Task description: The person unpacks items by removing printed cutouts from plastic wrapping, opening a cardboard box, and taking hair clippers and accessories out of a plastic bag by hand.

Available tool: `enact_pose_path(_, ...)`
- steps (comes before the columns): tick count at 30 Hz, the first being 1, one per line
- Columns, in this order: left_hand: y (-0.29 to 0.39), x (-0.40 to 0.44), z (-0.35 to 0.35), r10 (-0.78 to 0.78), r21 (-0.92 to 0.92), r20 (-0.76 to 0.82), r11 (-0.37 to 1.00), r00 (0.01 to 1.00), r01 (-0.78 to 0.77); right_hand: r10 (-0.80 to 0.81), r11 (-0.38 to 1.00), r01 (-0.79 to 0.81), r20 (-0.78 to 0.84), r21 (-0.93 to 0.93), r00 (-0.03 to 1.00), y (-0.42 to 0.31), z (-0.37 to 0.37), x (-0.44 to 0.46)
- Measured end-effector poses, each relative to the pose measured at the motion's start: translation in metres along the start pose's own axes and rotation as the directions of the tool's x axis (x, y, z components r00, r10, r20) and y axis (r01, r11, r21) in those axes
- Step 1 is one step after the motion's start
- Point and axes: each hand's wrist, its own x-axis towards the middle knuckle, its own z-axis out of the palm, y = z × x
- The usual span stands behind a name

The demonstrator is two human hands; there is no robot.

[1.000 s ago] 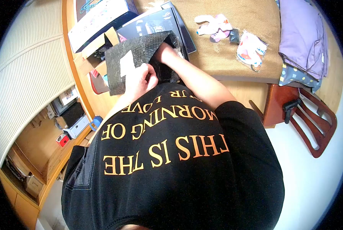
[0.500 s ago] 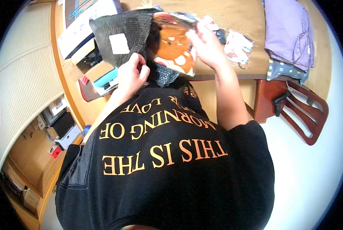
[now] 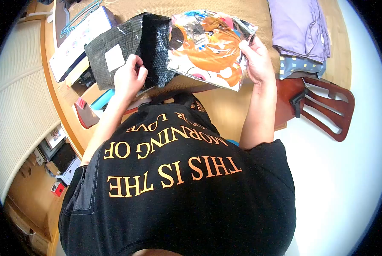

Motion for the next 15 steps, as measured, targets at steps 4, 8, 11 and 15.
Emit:
enact_pose_path(4,0.003,-0.005,0.003,-0.013,0.05,-0.019,0.999,1.0,0.014,-0.025,0.998,0.028,-0.06,0.056,0.998,0.005,-0.017,-0.008)
enact_pose_path(8,0.002,-0.007,-0.005,0.006,0.016,-0.093,1.0,0.996,-0.005,-0.045,0.994,0.048,-0.035,0.094,0.998,0.003,-0.033,-0.012)
enact_pose_path(11,-0.011,-0.012,-0.025,0.046,0.012,-0.155,0.999,0.987,-0.044,-0.091,0.99,0.095,-0.043,0.103,0.995,-0.005,-0.025,-0.016)
enact_pose_path(15,-0.023,-0.018,-0.057,-0.042,-0.023,-0.191,0.999,0.981,0.038,-0.142,0.987,0.151,-0.161,0.048,0.977,-0.008,-0.017,-0.014)
